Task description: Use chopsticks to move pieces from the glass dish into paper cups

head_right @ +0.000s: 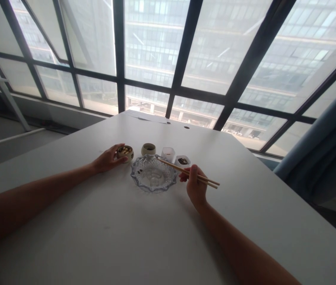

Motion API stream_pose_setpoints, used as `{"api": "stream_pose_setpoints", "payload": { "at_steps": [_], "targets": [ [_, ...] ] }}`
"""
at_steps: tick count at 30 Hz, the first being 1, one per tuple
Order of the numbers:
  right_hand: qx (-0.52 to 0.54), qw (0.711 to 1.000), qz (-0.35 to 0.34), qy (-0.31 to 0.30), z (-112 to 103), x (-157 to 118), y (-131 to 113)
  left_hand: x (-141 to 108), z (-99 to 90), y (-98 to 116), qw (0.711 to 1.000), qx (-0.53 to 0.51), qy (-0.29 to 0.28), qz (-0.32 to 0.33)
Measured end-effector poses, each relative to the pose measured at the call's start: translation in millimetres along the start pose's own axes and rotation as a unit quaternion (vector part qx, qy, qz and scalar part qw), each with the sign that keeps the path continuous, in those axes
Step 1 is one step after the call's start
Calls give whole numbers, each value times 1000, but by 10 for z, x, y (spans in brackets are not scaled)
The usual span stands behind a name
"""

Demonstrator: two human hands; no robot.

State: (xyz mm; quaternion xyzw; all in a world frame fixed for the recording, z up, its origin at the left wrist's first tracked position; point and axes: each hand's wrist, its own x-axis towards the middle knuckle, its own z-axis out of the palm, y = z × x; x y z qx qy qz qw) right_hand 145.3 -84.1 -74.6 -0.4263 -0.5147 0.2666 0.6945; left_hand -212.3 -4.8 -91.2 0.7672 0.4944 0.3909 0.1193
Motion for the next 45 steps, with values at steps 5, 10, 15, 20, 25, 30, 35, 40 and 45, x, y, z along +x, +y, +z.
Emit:
{"api": "stream_pose_setpoints", "payload": {
  "at_steps": [5, 10, 15, 20, 25, 30, 35, 40, 45],
  "targets": [
    [-16, 1000, -18, -1, 3, 7, 18, 2, -18, 16, 1000, 19, 25, 0],
    [-24, 999, -23, -21, 10, 1, -18, -6, -1, -1, 999, 14, 38, 14],
    [-17, 999, -29, -31, 17, -13, -7, 48, -4, 48, 999, -11, 37, 23],
    [-11, 999, -36, -39, 36, -27, -20, 489, -40, 321, 997, 40, -36, 62],
    [-12, 998, -47, -46, 48, -41, -70, 1087, 81, 512, 964, 90, -232, 96],
    [-25, 995, -77, -50, 56, -46, -103, 1329, 289, 479, 935, 97, -328, 89],
    [-52, 984, -159, -68, 52, 2, -178, 1276, 346, 502, 940, 134, -282, 138],
    [-121, 940, -288, -138, 63, 146, -196, 1196, 358, 549, 933, 177, -244, 196],
    [-159, 912, -330, -184, 156, 311, -142, 1180, 384, 548, 934, 187, -236, 190]
  ]
}}
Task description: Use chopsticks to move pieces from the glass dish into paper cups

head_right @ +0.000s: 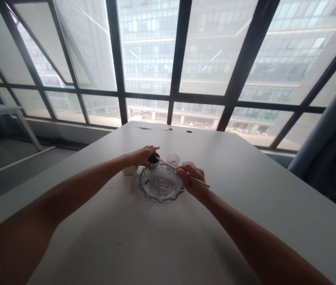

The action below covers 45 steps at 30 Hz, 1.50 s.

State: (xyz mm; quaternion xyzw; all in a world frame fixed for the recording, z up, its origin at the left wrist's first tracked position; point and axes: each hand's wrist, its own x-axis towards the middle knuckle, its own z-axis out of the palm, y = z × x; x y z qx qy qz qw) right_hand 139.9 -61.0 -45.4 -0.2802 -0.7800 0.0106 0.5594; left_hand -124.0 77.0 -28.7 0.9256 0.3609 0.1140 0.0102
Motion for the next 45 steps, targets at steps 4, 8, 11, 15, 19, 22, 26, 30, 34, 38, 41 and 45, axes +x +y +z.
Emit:
{"api": "stream_pose_setpoints", "payload": {
  "at_steps": [4, 8, 11, 15, 19, 22, 26, 30, 34, 38, 41, 45],
  "targets": [
    [-23, 999, 31, -29, 119, 125, 54, -11, -4, 23, 1000, -11, 3, -5],
    [-26, 992, 105, -69, 224, 200, 57, -17, -9, 44, 1000, -23, 6, -14],
    [-4, 989, 143, -46, 220, 204, 4, -8, -3, 37, 999, -32, 4, -20],
    [75, 980, 183, 18, 119, 170, -158, -1, 7, 3, 998, -51, -4, -41],
    [146, 964, 222, -15, 44, 112, -319, -10, 17, -42, 995, -80, -6, -61],
    [166, 955, 235, -67, 50, 70, -363, -17, 27, -55, 992, -102, -14, -72],
    [169, 952, 240, -82, 79, 54, -342, -64, 10, -30, 992, -105, -10, -76],
    [170, 953, 236, -86, 81, 51, -325, -275, -69, -26, 990, -114, 20, -85],
    [168, 954, 234, -80, 66, 6, -320, -654, -90, -77, 977, -128, 113, -128],
    [160, 956, 242, -38, 32, -54, -313, -1023, 30, -101, 956, -168, 166, -173],
    [152, 958, 242, -34, -2, -81, -328, -1186, 154, -80, 939, -218, 190, -187],
    [123, 965, 221, -65, -28, -106, -362, -1253, 273, -60, 924, -252, 196, -211]
  ]
}}
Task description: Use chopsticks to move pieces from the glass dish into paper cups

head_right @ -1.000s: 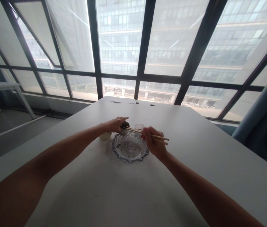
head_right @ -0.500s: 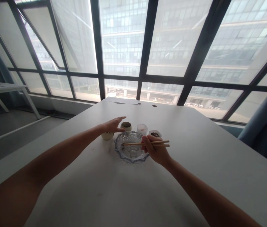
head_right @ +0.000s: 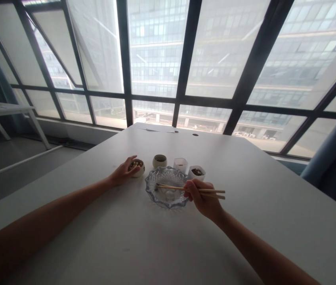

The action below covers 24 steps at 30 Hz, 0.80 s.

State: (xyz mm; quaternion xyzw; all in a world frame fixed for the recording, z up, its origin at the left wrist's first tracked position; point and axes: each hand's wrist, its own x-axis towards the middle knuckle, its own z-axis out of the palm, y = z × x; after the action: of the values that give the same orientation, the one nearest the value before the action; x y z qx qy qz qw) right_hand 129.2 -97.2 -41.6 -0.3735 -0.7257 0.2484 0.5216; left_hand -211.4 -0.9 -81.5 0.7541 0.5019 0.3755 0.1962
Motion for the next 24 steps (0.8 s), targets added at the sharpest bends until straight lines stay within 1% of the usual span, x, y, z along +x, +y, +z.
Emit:
{"api": "stream_pose_setpoints", "payload": {
  "at_steps": [4, 8, 14, 17, 21, 24],
  "targets": [
    [-33, 999, -21, 6, 10, -39, -4, -5, 33, -45, 1000, 2, 2, -6],
    [-36, 999, -30, 16, 14, -54, 16, -2, 39, -66, 1000, 9, 5, -3],
    [-59, 997, -49, -1, -3, -46, 38, -14, 39, -46, 1000, 5, 10, -5],
    [-62, 997, -46, -4, 0, -59, 36, -21, 31, -27, 1000, 2, 4, -10],
    [-38, 999, -34, 11, 22, -64, 44, -28, 19, -8, 1000, -1, -9, -18],
    [-7, 999, -14, 50, 53, -27, 88, -27, 14, -9, 1000, -2, -12, -17]
  ]
}}
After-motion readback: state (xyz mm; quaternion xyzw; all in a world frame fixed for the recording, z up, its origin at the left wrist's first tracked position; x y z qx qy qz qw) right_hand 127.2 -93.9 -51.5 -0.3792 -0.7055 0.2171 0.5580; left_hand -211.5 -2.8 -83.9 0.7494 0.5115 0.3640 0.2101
